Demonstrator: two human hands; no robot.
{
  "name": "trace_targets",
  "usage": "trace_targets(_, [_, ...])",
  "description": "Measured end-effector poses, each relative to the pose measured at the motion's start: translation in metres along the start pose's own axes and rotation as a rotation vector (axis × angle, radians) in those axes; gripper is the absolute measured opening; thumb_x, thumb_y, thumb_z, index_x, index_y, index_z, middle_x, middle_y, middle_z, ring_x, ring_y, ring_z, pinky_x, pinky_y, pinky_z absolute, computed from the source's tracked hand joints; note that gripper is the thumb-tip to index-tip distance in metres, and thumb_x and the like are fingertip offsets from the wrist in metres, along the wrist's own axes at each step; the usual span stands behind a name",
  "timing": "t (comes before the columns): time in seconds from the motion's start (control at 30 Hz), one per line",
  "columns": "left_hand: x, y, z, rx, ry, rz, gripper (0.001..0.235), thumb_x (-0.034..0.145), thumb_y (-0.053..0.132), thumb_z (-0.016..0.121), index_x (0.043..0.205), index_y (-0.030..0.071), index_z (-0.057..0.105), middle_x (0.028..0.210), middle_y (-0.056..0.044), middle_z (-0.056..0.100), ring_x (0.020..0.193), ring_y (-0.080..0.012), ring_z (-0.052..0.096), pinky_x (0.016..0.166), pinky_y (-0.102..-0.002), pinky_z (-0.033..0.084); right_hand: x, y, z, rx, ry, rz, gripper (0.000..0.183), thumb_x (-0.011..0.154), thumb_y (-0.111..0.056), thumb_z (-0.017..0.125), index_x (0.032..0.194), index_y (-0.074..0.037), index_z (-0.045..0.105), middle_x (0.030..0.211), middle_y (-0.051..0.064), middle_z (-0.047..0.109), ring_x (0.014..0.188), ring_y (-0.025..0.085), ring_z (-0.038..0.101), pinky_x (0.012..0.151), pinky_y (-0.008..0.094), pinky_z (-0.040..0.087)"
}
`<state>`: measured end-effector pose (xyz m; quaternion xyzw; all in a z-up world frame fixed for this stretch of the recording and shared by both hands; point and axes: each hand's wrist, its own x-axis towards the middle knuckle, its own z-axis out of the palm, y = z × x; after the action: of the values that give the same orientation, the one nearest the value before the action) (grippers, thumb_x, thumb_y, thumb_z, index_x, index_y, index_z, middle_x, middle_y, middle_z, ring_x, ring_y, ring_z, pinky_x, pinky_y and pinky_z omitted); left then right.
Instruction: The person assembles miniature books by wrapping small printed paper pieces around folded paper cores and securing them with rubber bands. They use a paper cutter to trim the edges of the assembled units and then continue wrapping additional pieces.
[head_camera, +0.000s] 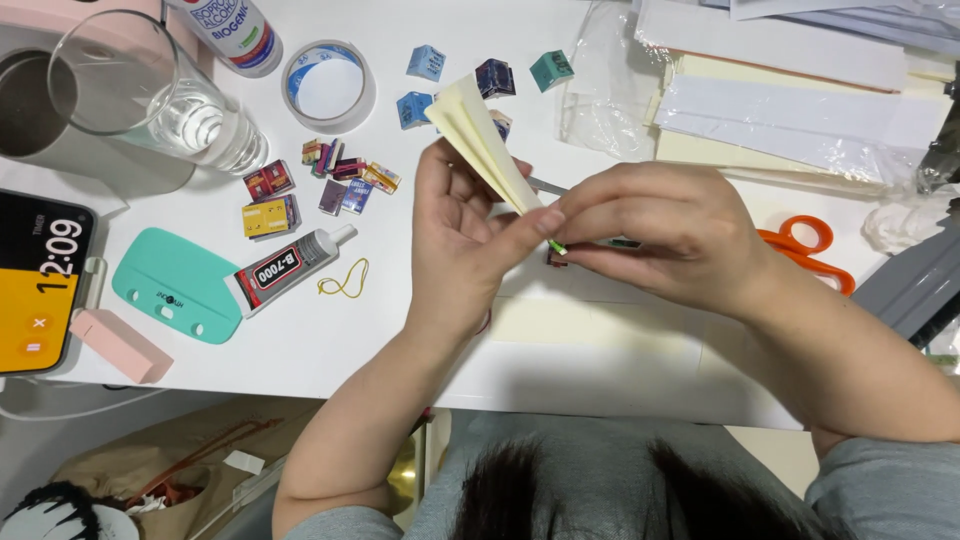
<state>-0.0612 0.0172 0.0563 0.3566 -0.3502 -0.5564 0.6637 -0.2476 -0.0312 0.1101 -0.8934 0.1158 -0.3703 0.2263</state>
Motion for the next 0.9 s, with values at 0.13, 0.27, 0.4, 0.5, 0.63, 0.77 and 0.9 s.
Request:
trace_targets(0.13, [-0.008,0.015,0.007,-0.024,-0.052,-0.088,0.082,0.076,-0.004,0.085,0.145,0.012,0.041,0.109,-0.010,0.061,0.107,-0.0176,0.062,0.088,-0.032,0.062,-0.001,0.002,0.001,-0.027,0.004,-0.008,0.006,0.094,-0.005,0.073,0.096,0.001,0.070,0.102,0.016,0.072,0.084,0.026,0.073,0.073,0.034,0.059])
trace_targets(0.27, [-0.012,0.020,0.007,-0.052,-0.086,-0.117,0.088,0.081,-0.003,0.081,0.156,0.007,0.035,0.118,-0.013,0.062,0.105,-0.0232,0.068,0.098,-0.036,0.061,0.001,0.002,0.000,-0.031,0.015,-0.027,0.007,0.093,-0.004,0.075,0.094,0.001,0.070,0.098,0.016,0.072,0.088,0.028,0.075,0.077,0.035,0.062])
trace_targets(0.4, [-0.015,0.019,0.006,-0.049,-0.099,-0.123,0.093,0.082,-0.003,0.079,0.160,0.008,0.030,0.132,-0.014,0.060,0.111,-0.0236,0.067,0.107,-0.039,0.059,-0.001,0.002,-0.002,-0.050,0.008,-0.045,0.006,0.093,-0.005,0.073,0.094,0.000,0.070,0.098,0.015,0.073,0.091,0.029,0.076,0.077,0.037,0.062])
trace_targets(0.5, [-0.017,0.019,0.005,-0.065,-0.105,-0.118,0.092,0.082,-0.003,0.080,0.160,0.007,0.032,0.117,-0.013,0.065,0.111,-0.0293,0.070,0.098,-0.040,0.062,-0.003,0.004,-0.002,-0.035,0.007,-0.052,0.006,0.092,-0.006,0.074,0.094,-0.001,0.070,0.098,0.016,0.072,0.088,0.028,0.076,0.075,0.037,0.063])
trace_targets(0.63, [-0.018,0.019,0.007,-0.048,-0.066,-0.115,0.092,0.077,-0.002,0.083,0.156,0.004,0.035,0.113,-0.014,0.064,0.104,-0.0238,0.069,0.094,-0.039,0.065,0.001,0.000,-0.006,0.049,-0.036,-0.020,0.009,0.089,-0.002,0.073,0.094,0.004,0.070,0.100,0.020,0.072,0.092,0.029,0.076,0.087,0.039,0.068])
trace_targets(0.77, [-0.020,0.019,0.009,-0.016,-0.046,-0.072,0.093,0.076,-0.004,0.084,0.155,0.002,0.036,0.110,-0.012,0.065,0.102,-0.0232,0.070,0.094,-0.035,0.064,0.002,-0.001,-0.008,0.103,-0.073,0.016,0.008,0.091,-0.002,0.068,0.096,0.004,0.070,0.103,0.021,0.073,0.097,0.029,0.077,0.094,0.039,0.067])
trace_targets(0.9, [-0.020,0.021,0.010,0.007,-0.048,-0.086,0.095,0.075,-0.004,0.084,0.156,0.001,0.035,0.110,-0.013,0.064,0.101,-0.0211,0.070,0.096,-0.034,0.063,0.002,-0.001,-0.008,0.126,-0.081,0.032,0.009,0.094,-0.002,0.063,0.096,0.004,0.070,0.103,0.019,0.072,0.098,0.030,0.077,0.095,0.041,0.068])
